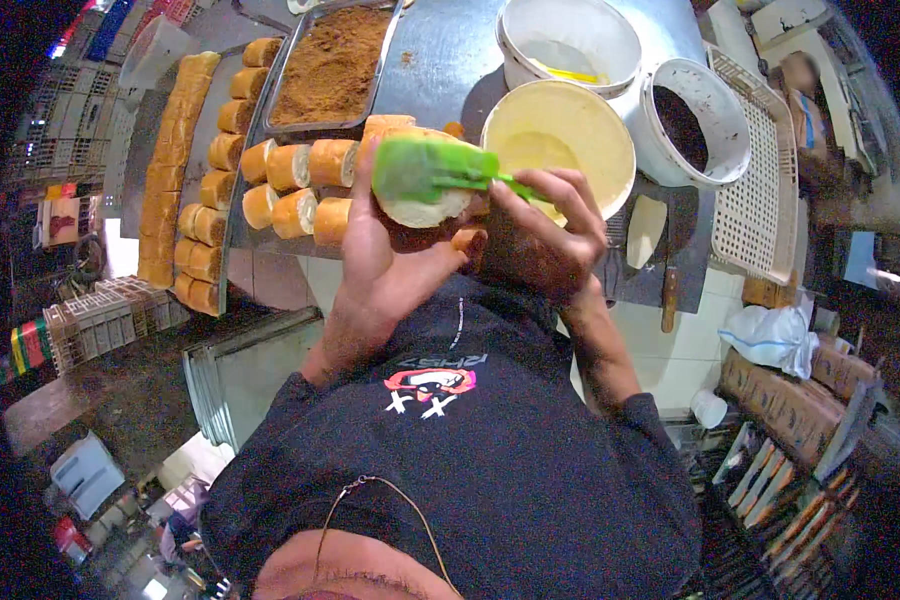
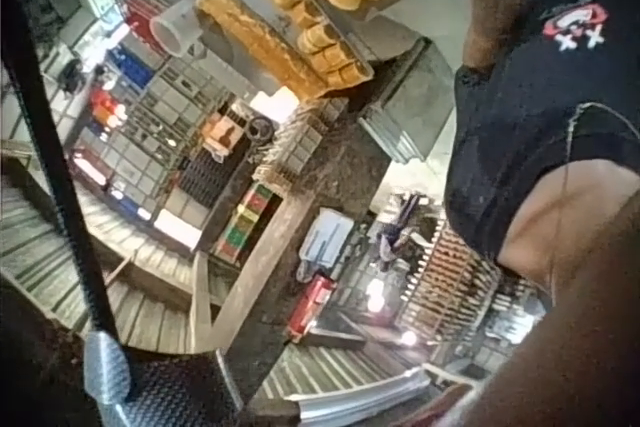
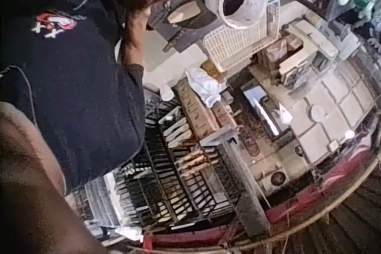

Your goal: Preparing bread rolls by spreading a filling and applying a topping.

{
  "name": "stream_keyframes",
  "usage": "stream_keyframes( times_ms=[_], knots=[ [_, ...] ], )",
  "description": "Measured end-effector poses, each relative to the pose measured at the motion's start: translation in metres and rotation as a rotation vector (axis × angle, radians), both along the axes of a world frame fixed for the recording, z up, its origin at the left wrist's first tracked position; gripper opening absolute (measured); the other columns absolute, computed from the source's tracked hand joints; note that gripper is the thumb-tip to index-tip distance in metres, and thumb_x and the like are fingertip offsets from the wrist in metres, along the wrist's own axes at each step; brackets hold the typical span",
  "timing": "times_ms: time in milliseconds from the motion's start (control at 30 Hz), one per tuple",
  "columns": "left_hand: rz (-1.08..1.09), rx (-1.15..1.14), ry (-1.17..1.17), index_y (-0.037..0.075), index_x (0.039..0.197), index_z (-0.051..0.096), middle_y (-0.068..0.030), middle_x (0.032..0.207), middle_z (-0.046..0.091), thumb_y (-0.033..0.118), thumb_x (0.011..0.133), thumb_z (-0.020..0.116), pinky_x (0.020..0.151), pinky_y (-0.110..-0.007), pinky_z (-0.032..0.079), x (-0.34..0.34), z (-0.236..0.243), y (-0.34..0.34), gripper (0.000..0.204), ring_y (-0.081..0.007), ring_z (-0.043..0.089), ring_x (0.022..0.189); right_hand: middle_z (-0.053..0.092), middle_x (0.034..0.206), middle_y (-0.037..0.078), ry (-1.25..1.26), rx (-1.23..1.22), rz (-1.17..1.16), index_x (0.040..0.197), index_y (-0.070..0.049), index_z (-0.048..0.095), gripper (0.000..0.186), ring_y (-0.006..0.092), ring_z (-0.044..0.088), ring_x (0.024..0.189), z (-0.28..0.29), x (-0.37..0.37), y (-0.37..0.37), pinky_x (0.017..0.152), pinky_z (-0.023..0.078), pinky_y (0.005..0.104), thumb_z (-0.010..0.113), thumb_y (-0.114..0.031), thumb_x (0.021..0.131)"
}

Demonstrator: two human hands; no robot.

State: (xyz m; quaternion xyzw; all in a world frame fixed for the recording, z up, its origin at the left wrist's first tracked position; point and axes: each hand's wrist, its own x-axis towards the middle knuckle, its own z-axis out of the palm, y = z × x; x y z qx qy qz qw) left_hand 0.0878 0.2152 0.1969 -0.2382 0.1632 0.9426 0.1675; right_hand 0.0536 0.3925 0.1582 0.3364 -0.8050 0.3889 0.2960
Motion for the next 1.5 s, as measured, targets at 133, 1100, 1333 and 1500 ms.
stream_keyframes(
  times_ms=[133, 1100, 1333, 1500],
  knots=[
    [0.099, -0.068, -0.072, 0.025, 0.122, 0.064, 0.0049, 0.116, 0.066, 0.068, 0.091, 0.054, 0.077, -0.038, 0.042, 0.000, 0.000, -0.014, 0.054, -0.0146, 0.056, 0.104, 0.068, 0.095, 0.008, -0.038, -0.057, -0.228, 0.100, -0.008, 0.080, 0.029, 0.0202, 0.067, 0.083, -0.012, -0.004, -0.019, 0.071, 0.055, 0.0322, 0.078, 0.006, 0.075],
    [-0.590, -2.325, 1.023, 0.000, 0.138, 0.045, -0.0158, 0.138, 0.051, 0.034, 0.065, 0.079, 0.106, -0.050, 0.030, -0.043, -0.188, -0.025, 0.088, -0.0306, 0.048, 0.127, 0.074, 0.084, 0.017, -0.645, 1.203, -0.123, 0.081, -0.008, 0.076, 0.011, 0.0309, 0.075, 0.078, -0.068, -0.133, 0.002, 0.065, 0.059, 0.0425, 0.066, -0.012, 0.078],
    [-0.769, -2.399, 1.118, 0.007, 0.115, 0.052, -0.0107, 0.110, 0.063, 0.017, 0.067, 0.079, 0.098, -0.050, 0.042, -0.092, -0.236, -0.031, 0.056, -0.0302, 0.062, 0.108, 0.075, 0.086, 0.014, -0.533, 1.286, 0.100, 0.089, -0.009, 0.076, 0.020, 0.0283, 0.075, 0.079, -0.065, -0.120, -0.004, 0.063, 0.059, 0.0410, 0.067, -0.019, 0.076],
    [-0.485, -2.294, 0.891, 0.003, 0.110, 0.057, -0.0157, 0.103, 0.066, 0.022, 0.064, 0.086, 0.087, -0.045, 0.052, -0.068, -0.173, -0.047, 0.058, -0.0326, 0.066, 0.099, 0.073, 0.077, 0.017, -0.769, 1.129, 0.126, 0.084, -0.010, 0.079, 0.019, 0.0306, 0.072, 0.071, -0.058, -0.129, 0.022, 0.064, 0.058, 0.0402, 0.073, -0.025, 0.074]
  ],
)
